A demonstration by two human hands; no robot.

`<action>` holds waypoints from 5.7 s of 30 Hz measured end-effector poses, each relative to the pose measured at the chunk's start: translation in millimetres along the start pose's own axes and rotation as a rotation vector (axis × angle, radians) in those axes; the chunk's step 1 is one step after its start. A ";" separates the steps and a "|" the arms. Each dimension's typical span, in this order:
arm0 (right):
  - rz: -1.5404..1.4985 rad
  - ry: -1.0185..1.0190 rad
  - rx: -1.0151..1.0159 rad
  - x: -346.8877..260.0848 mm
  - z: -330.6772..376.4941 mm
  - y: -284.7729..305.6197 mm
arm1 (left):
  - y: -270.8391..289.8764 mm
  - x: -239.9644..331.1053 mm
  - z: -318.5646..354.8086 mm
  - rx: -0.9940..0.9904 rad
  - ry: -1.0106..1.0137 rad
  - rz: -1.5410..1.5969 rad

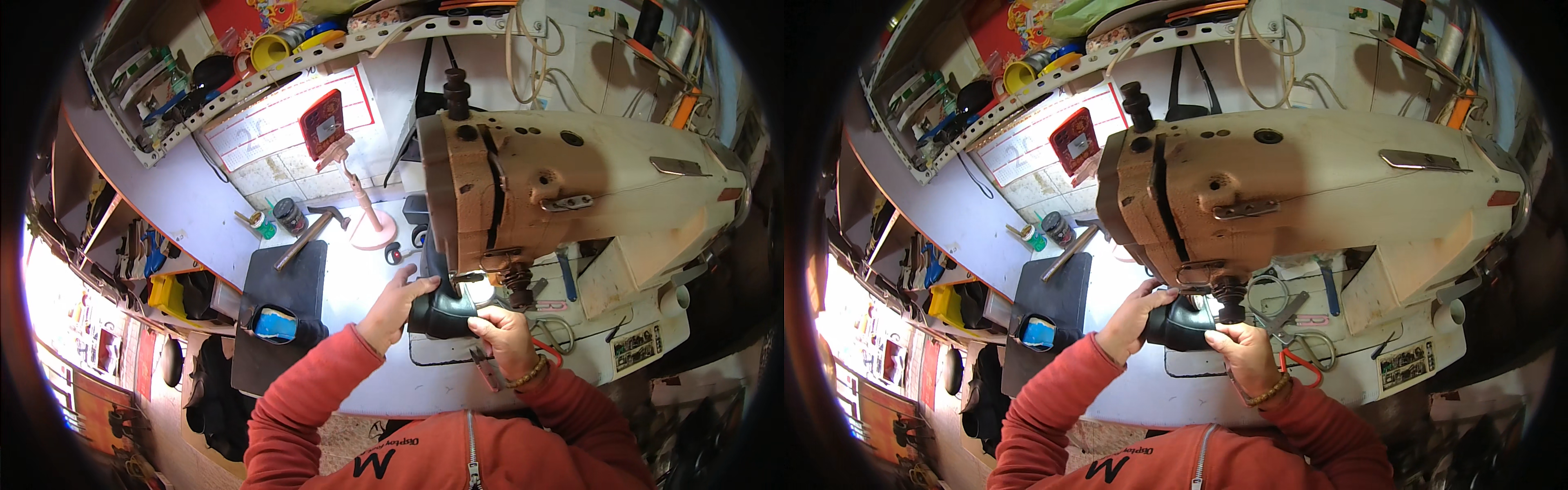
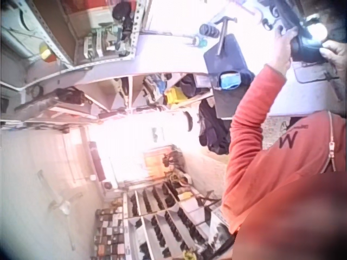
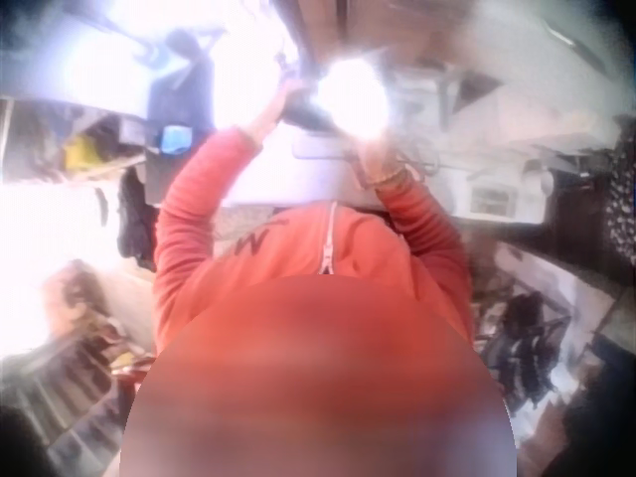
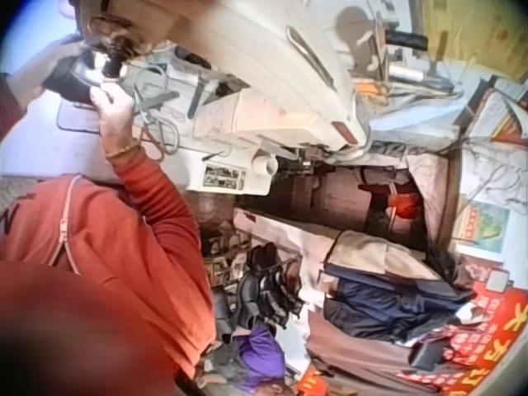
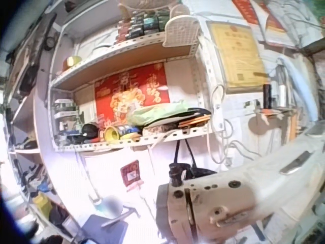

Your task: The person positions a black shoe under a sewing machine and stitches along its edge. They guide the shoe with both hands, pause to adjust the machine, and continue sewing. The shoe remains on the machine bed throughout.

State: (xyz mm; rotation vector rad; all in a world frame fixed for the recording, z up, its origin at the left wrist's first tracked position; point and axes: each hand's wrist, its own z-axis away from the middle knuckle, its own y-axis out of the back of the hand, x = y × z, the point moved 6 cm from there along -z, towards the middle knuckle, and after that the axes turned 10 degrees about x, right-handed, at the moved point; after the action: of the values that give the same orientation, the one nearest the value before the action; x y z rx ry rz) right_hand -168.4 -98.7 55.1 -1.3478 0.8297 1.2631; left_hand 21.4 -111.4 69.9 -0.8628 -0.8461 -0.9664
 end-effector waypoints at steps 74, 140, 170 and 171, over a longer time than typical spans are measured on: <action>0.230 0.393 0.600 -8.2 6.8 -8.6 | -24.3 -24.7 -14.0 -0.160 -0.620 0.138; 1.013 1.071 -0.224 -3.1 -147.6 14.5 | -43.9 -38.9 15.4 0.189 -0.789 -0.159; 1.326 1.215 0.126 -4.2 -146.7 99.6 | -51.7 -32.4 25.9 0.191 -0.758 -0.114; 1.309 1.212 0.148 -5.3 -152.0 100.8 | -51.7 -32.9 27.6 0.200 -0.761 -0.100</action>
State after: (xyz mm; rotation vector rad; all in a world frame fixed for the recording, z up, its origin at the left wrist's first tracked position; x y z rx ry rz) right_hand -230.8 -266.3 18.6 -1.3608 2.9026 1.0627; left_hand -42.8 -92.3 63.4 -1.0306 -1.6179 -0.6095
